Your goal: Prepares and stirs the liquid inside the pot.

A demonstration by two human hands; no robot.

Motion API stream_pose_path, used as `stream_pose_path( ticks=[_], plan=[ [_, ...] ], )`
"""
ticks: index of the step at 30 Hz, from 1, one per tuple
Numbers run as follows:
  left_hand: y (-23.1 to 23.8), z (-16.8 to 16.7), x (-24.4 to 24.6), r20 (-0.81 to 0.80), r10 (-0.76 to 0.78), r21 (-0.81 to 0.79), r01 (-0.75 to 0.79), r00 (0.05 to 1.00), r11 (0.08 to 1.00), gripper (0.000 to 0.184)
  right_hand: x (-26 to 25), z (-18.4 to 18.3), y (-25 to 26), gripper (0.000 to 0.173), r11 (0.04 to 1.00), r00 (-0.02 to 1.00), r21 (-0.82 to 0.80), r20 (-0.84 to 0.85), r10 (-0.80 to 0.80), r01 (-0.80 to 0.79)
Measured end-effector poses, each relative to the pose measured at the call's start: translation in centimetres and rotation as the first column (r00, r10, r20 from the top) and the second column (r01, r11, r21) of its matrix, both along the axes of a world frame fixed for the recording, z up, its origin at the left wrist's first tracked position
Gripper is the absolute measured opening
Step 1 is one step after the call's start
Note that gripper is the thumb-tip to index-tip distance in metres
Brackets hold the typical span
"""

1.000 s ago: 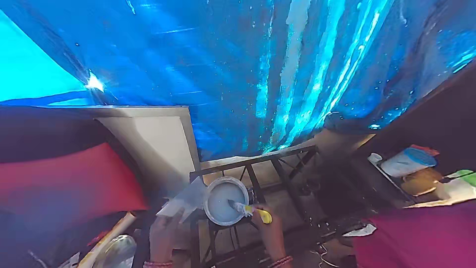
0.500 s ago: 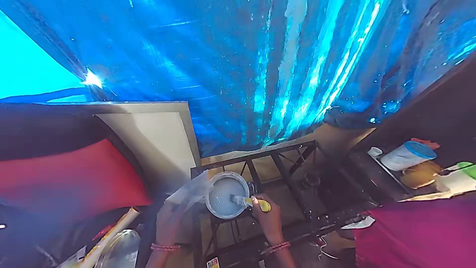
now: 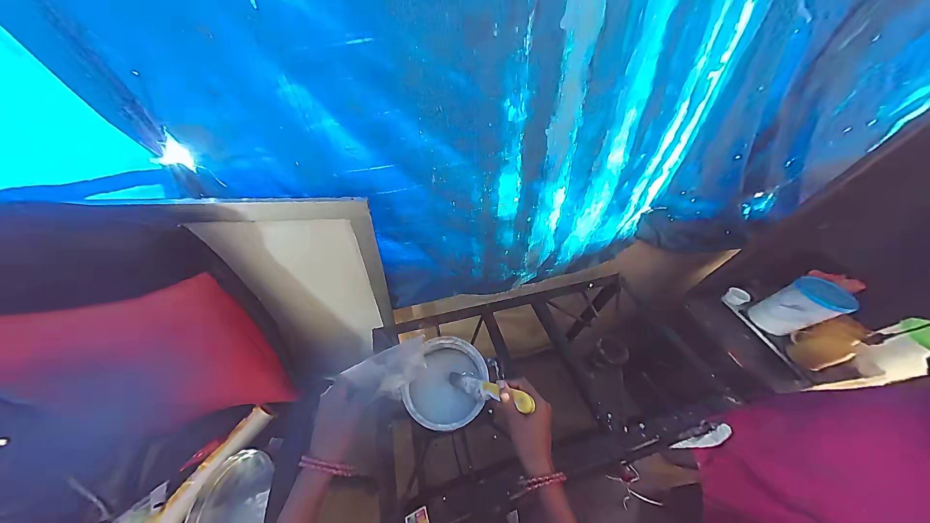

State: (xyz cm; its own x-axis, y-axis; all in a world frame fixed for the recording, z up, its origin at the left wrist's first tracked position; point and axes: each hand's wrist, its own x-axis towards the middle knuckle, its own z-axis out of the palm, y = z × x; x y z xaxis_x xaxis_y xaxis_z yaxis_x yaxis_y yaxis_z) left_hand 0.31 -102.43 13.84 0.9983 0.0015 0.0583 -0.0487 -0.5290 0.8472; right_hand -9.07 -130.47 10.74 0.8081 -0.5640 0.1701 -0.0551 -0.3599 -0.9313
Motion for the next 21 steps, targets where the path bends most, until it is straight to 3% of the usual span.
stream_pose_path(
  ticks=[3,7,12,16,21],
  plan=[
    [-0.1,-0.2,0.2,0.013,-0.028,0.03,0.027,1.0,0.999,0.037,-0.2,0.3,0.3,0.019,0.998,0.999,0.045,-0.03,0.043,-0.042],
    [-0.3,-0.2,0.1,0.043,-0.046,0.052,0.044,0.998,0.998,0.037,-0.1,0.4,0.2,0.023,0.997,0.999,-0.052,0.015,-0.049,0.05],
    [-0.1,-0.2,0.4,0.055,-0.058,0.107,0.052,0.997,0.993,0.036,0.0,1.1,-0.1,0.02,0.997,0.999,-0.074,-0.038,-0.011,0.009],
    [-0.4,-0.1,0.2,0.073,-0.09,0.132,0.08,0.993,0.988,0.035,0.1,0.6,0.0,0.021,0.993,0.999,-0.113,0.024,-0.029,0.031],
    [-0.8,0.8,0.4,0.06,-0.066,0.198,0.053,0.996,0.979,0.036,0.0,1.5,0.0,0.02,0.996,0.998,-0.088,-0.062,-0.022,0.017]
  ],
)
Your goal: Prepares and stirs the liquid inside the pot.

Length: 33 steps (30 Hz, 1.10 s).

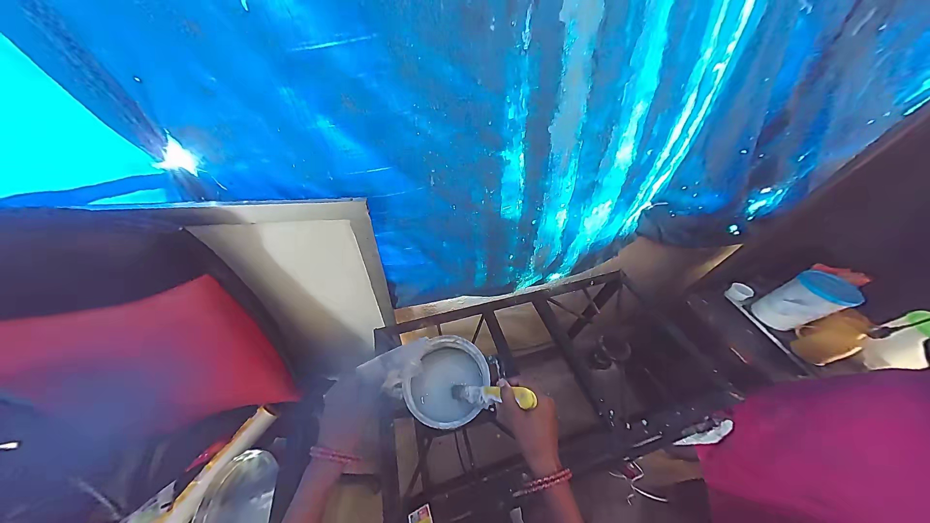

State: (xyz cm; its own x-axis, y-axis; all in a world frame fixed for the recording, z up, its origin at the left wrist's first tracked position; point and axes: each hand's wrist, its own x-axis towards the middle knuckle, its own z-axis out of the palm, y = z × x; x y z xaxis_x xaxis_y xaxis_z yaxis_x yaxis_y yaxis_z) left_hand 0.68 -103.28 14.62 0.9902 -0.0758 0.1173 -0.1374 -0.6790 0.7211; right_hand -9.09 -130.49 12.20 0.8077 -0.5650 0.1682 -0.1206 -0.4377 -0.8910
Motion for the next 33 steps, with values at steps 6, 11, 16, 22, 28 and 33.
stream_pose_path(
  ticks=[6,11,16,22,28,33],
  plan=[
    [-0.4,0.5,0.0,0.025,-0.048,0.037,0.047,0.999,0.998,0.037,0.2,-0.2,-0.3,0.02,0.999,0.999,-0.01,0.024,0.037,-0.037],
    [-1.4,1.7,-0.2,-0.063,-0.033,-0.025,0.032,0.997,0.999,0.036,0.4,-0.1,-0.5,0.022,0.999,0.999,-0.036,0.04,0.033,-0.031],
    [-0.7,0.5,0.2,-0.061,-0.055,-0.02,0.054,0.997,0.998,0.033,0.6,-0.4,-0.9,0.02,0.999,0.999,-0.002,0.033,0.032,-0.032],
    [-0.5,0.0,0.6,-0.053,-0.068,-0.075,0.064,0.996,0.995,0.03,1.0,-0.6,-1.0,0.019,0.999,0.998,0.028,0.045,0.045,-0.046],
    [-0.4,0.0,0.7,-0.055,-0.068,-0.074,0.064,0.996,0.995,0.03,0.9,-0.1,-0.9,0.019,0.994,0.996,0.073,-0.007,0.086,-0.085],
    [-1.3,0.9,0.6,-0.062,-0.058,-0.157,0.047,0.996,0.986,0.03,0.9,-0.2,-0.8,0.019,0.997,0.997,0.018,0.028,0.078,-0.079]
  ],
)
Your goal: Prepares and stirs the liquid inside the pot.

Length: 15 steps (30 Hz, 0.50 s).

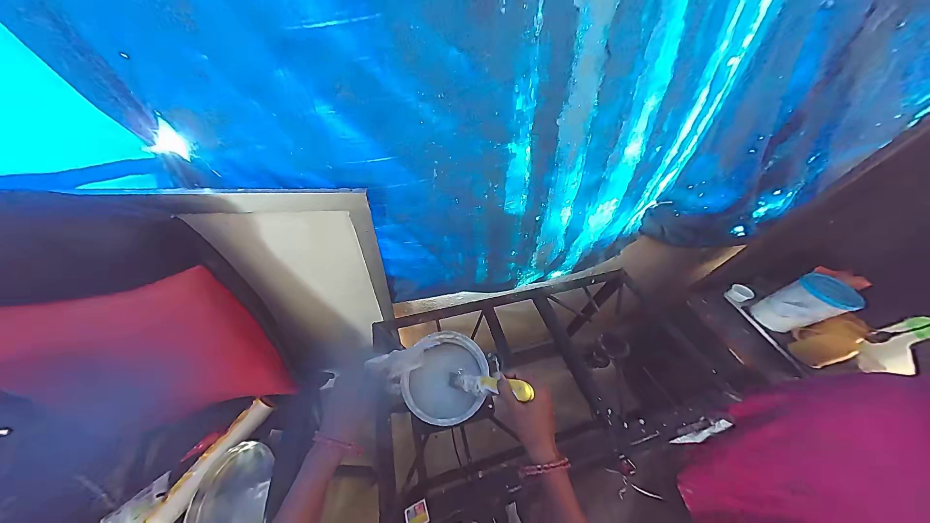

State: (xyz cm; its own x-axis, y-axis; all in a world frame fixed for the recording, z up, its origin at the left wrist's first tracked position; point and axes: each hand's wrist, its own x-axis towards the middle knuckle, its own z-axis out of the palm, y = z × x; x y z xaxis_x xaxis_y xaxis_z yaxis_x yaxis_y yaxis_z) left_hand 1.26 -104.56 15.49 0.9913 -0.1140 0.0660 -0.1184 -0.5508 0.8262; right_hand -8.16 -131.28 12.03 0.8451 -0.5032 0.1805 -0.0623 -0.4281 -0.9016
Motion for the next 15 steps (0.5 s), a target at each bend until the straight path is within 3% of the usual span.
stream_pose_path(
  ticks=[5,15],
  plan=[
    [0.07,-0.1,0.19,0.016,-0.023,0.103,0.021,1.0,0.994,0.035,0.12,0.15,-0.18,0.02,0.999,0.999,-0.019,0.002,-0.035,0.035],
    [0.08,-0.44,0.49,0.226,-0.105,0.181,0.064,0.969,0.981,0.027,0.17,-0.12,-0.14,0.019,1.0,1.0,-0.007,0.012,-0.017,0.017]
  ],
)
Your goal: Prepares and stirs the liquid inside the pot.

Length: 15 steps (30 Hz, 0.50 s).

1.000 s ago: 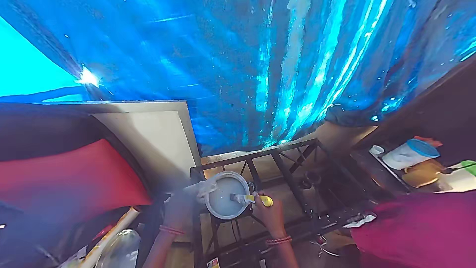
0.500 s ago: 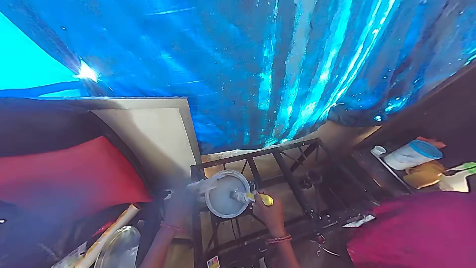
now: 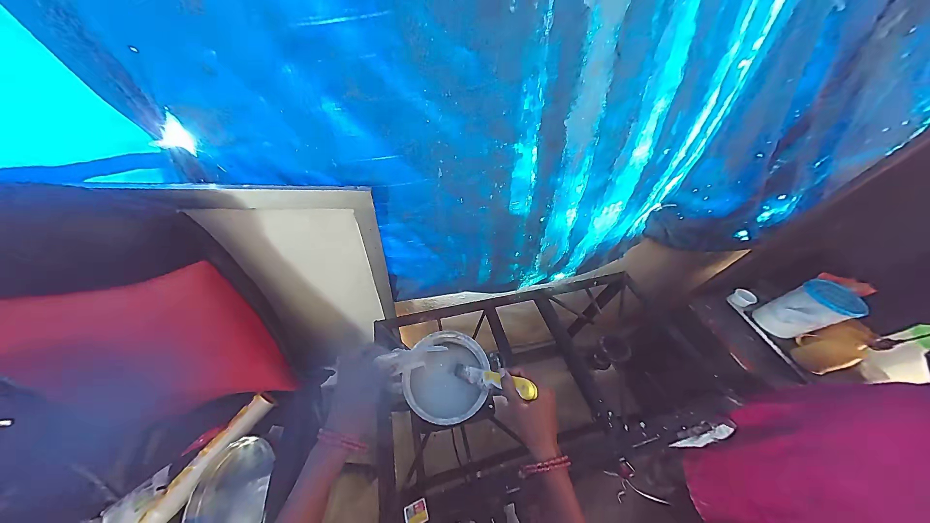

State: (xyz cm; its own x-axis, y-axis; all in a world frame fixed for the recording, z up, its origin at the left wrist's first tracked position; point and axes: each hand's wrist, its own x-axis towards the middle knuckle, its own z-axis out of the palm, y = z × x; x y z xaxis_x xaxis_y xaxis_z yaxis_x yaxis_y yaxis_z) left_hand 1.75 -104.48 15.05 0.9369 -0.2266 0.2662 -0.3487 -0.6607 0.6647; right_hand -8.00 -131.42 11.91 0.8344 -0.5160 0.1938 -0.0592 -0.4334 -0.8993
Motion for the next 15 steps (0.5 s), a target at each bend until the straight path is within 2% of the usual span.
stream_pose_path(
  ticks=[11,15],
  plan=[
    [-0.7,1.0,-0.2,0.012,0.022,0.069,-0.022,1.0,0.997,0.025,-0.3,0.3,-0.2,0.018,0.997,0.999,0.079,-0.032,0.013,-0.01],
    [-0.8,1.2,-0.6,0.004,0.102,-0.014,-0.102,0.995,0.995,0.029,-0.3,-0.3,-0.6,0.018,0.999,0.999,0.046,0.033,-0.006,0.005]
  ],
)
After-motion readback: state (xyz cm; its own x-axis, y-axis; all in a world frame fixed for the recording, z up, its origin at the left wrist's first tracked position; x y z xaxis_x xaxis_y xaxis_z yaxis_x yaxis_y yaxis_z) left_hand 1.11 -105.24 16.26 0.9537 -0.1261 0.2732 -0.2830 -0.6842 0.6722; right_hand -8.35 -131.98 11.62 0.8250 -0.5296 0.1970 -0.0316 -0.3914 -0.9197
